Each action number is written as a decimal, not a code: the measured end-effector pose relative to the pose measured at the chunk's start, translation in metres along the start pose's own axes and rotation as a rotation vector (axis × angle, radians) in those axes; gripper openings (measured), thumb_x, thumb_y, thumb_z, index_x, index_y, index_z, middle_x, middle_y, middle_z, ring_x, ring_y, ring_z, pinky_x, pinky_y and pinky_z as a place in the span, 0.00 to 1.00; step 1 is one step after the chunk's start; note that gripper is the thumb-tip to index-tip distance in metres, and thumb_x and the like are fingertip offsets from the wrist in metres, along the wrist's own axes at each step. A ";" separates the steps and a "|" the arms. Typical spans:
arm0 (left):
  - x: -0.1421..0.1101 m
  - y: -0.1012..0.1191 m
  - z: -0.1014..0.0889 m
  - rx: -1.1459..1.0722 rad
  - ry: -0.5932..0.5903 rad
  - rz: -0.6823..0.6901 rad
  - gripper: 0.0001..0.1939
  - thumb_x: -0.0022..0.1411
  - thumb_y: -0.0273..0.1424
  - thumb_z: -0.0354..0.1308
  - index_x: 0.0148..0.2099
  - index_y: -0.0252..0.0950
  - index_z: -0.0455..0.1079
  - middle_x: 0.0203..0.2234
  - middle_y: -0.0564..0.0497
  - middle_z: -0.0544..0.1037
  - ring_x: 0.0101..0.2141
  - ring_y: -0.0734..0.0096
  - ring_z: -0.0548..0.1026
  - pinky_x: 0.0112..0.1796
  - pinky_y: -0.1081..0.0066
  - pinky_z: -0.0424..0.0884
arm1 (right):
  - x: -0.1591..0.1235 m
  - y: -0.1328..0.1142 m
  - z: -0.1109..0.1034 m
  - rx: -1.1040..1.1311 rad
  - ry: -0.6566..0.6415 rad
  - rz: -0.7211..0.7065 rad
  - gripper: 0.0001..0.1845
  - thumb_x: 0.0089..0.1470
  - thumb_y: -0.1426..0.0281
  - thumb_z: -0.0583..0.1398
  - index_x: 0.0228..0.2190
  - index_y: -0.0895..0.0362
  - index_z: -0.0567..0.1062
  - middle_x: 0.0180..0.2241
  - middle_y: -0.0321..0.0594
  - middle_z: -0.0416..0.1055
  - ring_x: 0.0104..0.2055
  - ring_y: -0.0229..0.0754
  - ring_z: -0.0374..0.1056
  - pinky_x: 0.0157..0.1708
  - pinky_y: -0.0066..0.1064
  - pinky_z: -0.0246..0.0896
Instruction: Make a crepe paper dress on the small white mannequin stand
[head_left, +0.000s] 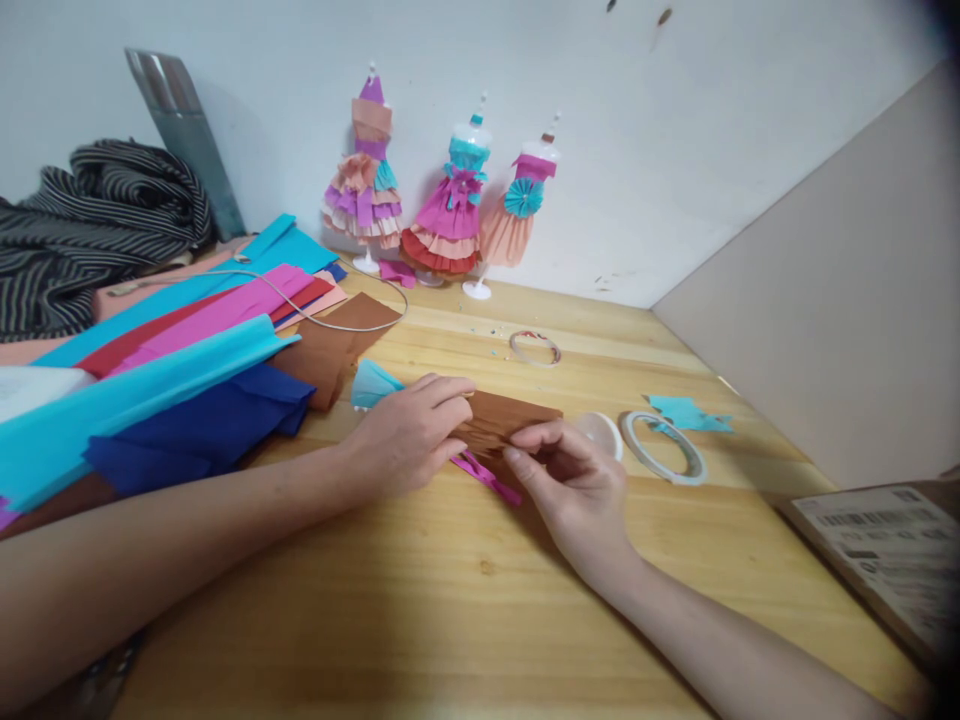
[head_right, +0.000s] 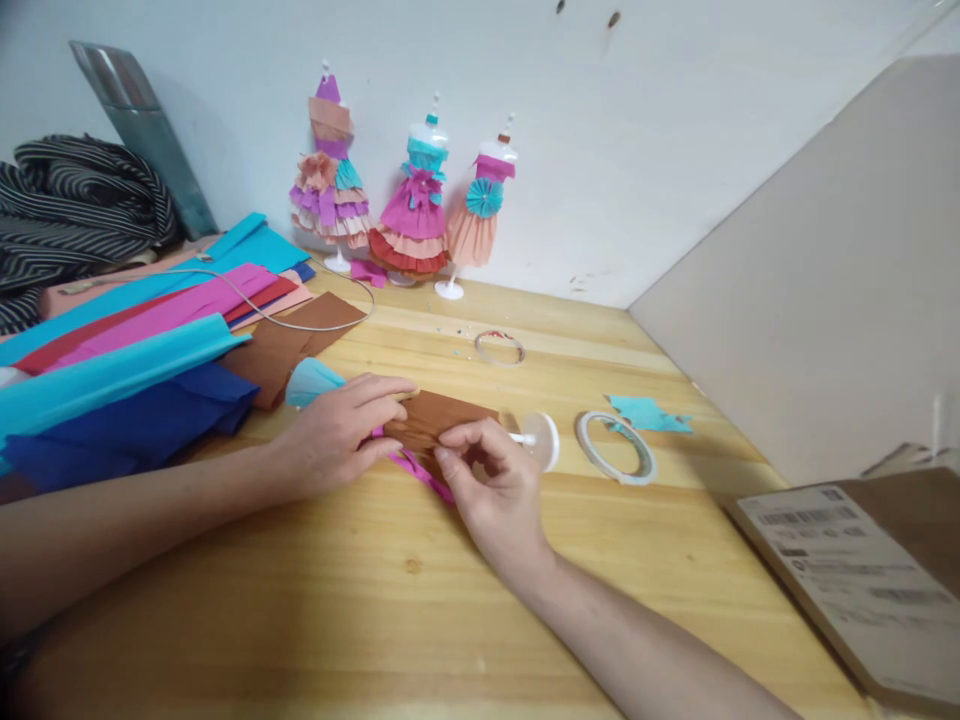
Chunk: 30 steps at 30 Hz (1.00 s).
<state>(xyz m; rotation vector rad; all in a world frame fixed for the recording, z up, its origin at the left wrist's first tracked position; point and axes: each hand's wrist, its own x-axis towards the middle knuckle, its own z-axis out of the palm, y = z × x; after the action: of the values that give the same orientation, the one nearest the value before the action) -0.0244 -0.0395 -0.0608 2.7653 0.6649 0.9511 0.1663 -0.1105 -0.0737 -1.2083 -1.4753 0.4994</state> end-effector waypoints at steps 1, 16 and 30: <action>0.000 0.000 0.000 0.005 -0.001 0.007 0.02 0.60 0.24 0.57 0.36 0.33 0.66 0.48 0.38 0.74 0.49 0.57 0.72 0.48 0.59 0.71 | 0.000 0.001 0.000 0.004 0.001 0.001 0.04 0.49 0.75 0.62 0.29 0.54 0.74 0.26 0.33 0.72 0.26 0.34 0.67 0.26 0.25 0.64; -0.001 -0.001 0.006 0.019 0.068 0.038 0.08 0.63 0.24 0.53 0.30 0.34 0.65 0.43 0.42 0.77 0.46 0.64 0.73 0.47 0.64 0.70 | 0.002 0.009 -0.002 -0.032 -0.038 0.040 0.01 0.52 0.72 0.62 0.29 0.54 0.76 0.28 0.36 0.70 0.29 0.37 0.65 0.28 0.30 0.61; 0.000 0.001 0.005 -0.025 0.076 -0.070 0.08 0.63 0.24 0.53 0.30 0.34 0.66 0.41 0.42 0.77 0.44 0.64 0.74 0.44 0.62 0.71 | 0.008 0.001 -0.003 0.042 0.021 0.083 0.02 0.47 0.72 0.64 0.24 0.55 0.75 0.23 0.36 0.72 0.25 0.37 0.67 0.25 0.29 0.63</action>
<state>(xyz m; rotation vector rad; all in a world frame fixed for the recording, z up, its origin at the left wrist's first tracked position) -0.0214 -0.0402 -0.0642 2.6772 0.7510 1.0474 0.1699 -0.1040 -0.0697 -1.2419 -1.3944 0.5695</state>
